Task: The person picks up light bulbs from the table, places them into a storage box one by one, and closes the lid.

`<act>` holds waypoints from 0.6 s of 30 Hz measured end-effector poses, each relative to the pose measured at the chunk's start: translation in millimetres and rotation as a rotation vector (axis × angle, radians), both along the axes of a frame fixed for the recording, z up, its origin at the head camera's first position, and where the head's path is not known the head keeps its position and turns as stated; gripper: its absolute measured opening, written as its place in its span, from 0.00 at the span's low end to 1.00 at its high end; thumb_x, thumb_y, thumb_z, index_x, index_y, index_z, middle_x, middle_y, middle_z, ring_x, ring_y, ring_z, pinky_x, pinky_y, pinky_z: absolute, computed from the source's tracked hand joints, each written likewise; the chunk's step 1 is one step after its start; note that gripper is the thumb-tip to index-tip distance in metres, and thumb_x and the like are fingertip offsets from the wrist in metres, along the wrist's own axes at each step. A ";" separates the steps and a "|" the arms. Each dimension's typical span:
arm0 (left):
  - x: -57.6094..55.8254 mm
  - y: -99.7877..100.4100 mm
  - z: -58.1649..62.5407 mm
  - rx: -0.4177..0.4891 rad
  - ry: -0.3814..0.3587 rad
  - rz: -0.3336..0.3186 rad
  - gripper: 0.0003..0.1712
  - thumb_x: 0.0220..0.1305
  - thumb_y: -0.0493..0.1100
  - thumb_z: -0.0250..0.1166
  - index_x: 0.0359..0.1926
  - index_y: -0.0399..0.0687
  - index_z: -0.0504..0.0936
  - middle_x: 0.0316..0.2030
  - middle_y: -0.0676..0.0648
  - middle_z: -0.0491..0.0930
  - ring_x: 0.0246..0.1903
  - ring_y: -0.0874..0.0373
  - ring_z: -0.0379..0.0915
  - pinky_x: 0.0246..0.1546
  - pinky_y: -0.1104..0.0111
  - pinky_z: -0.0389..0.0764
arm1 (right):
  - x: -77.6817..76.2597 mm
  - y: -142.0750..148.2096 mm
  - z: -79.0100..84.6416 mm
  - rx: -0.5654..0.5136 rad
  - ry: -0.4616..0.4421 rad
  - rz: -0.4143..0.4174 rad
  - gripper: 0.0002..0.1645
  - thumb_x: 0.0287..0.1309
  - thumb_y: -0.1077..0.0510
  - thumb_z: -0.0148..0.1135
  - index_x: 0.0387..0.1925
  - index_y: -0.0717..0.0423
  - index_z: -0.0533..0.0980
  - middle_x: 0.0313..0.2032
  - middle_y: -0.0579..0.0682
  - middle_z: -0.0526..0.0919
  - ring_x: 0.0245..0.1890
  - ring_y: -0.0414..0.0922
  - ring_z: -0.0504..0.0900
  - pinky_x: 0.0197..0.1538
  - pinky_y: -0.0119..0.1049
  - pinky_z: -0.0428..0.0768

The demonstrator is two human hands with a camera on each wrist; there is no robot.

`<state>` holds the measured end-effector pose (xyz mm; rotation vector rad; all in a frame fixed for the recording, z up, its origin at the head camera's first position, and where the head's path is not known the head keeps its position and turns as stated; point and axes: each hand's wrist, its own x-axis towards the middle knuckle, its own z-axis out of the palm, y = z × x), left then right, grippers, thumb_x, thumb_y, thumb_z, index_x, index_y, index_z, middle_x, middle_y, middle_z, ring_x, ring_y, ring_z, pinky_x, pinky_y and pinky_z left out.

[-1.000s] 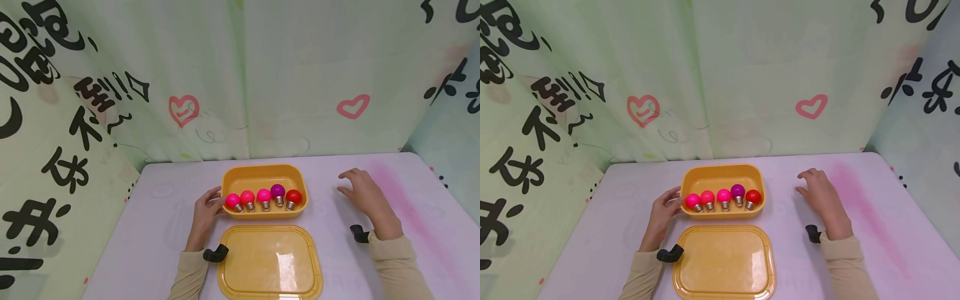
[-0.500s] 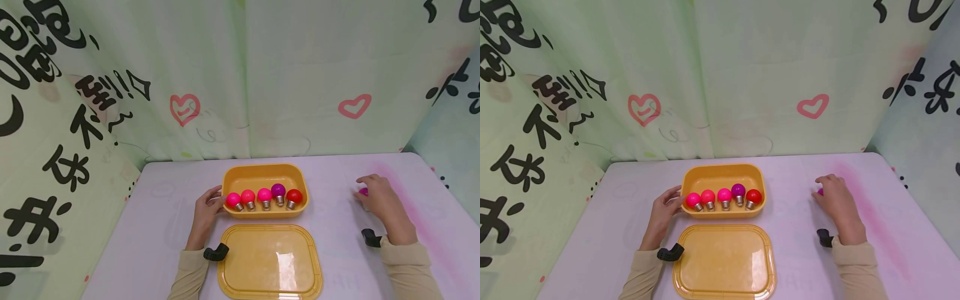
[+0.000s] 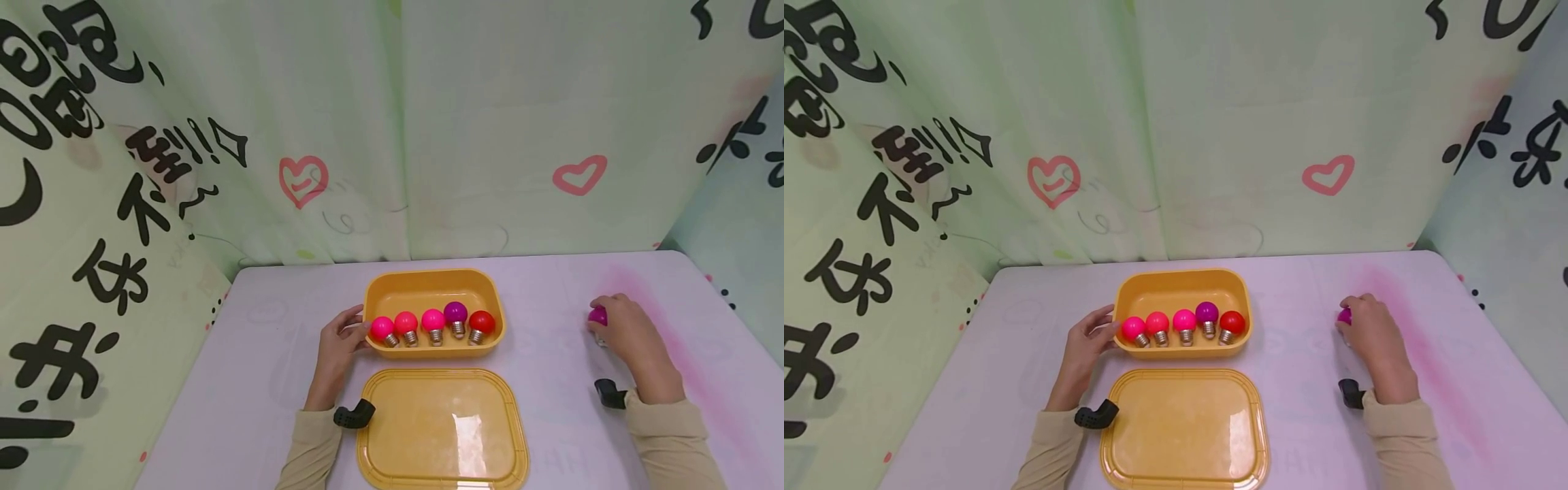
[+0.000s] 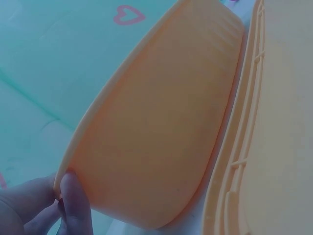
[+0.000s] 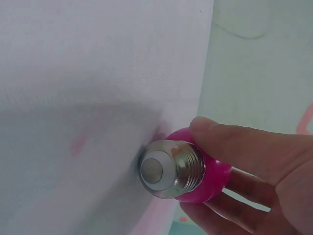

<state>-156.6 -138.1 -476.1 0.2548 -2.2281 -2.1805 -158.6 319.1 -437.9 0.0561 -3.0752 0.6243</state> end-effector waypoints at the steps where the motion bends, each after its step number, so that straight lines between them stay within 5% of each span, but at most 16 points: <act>1: 0.1 0.0 0.1 0.000 0.001 0.001 0.24 0.65 0.37 0.67 0.62 0.41 0.77 0.48 0.38 0.74 0.37 0.55 0.78 0.33 0.72 0.86 | -0.1 -0.2 0.1 -0.003 0.001 0.000 0.25 0.53 0.67 0.71 0.48 0.79 0.73 0.45 0.79 0.72 0.45 0.71 0.71 0.53 0.67 0.74; 11: 1.4 0.3 1.3 -0.005 -0.006 0.004 0.24 0.65 0.37 0.67 0.61 0.44 0.78 0.47 0.40 0.75 0.37 0.55 0.79 0.34 0.71 0.86 | -2.3 -10.2 6.8 -0.025 0.001 0.009 0.26 0.54 0.67 0.69 0.52 0.78 0.72 0.48 0.77 0.72 0.49 0.72 0.70 0.54 0.68 0.74; 18: 1.3 -0.2 -0.3 0.002 0.004 -0.003 0.24 0.65 0.37 0.67 0.62 0.42 0.78 0.48 0.39 0.75 0.36 0.56 0.79 0.34 0.71 0.86 | -4.5 -25.0 14.2 -0.027 0.097 0.061 0.24 0.52 0.68 0.71 0.49 0.77 0.74 0.47 0.76 0.74 0.47 0.71 0.73 0.52 0.68 0.75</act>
